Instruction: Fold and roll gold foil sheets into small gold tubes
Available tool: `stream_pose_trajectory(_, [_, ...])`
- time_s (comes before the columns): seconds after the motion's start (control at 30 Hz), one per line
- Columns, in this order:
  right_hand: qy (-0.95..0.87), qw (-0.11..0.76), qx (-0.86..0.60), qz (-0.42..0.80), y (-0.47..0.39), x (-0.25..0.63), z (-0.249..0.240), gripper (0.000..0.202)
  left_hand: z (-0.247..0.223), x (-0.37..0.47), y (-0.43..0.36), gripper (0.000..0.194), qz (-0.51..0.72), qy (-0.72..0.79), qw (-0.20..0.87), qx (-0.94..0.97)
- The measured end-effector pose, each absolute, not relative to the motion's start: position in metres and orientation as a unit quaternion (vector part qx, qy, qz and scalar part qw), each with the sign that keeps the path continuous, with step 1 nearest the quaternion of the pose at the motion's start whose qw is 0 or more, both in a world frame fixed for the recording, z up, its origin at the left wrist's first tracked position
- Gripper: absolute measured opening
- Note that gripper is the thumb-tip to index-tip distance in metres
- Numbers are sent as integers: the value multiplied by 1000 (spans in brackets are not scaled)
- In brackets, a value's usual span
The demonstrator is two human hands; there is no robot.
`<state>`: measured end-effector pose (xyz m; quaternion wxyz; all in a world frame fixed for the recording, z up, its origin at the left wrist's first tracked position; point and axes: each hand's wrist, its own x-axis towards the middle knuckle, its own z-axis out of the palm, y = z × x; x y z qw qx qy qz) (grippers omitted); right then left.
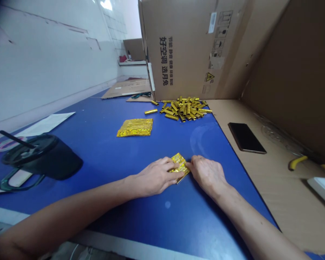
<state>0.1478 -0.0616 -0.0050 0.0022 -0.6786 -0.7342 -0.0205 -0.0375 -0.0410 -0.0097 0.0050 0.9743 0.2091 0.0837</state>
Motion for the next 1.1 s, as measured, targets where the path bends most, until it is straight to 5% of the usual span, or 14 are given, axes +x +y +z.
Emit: stream_pose_trajectory(1.1, [-767, 16, -641, -12, -60, 158, -5, 34, -8, -39, -51, 40, 82, 216, -25, 973])
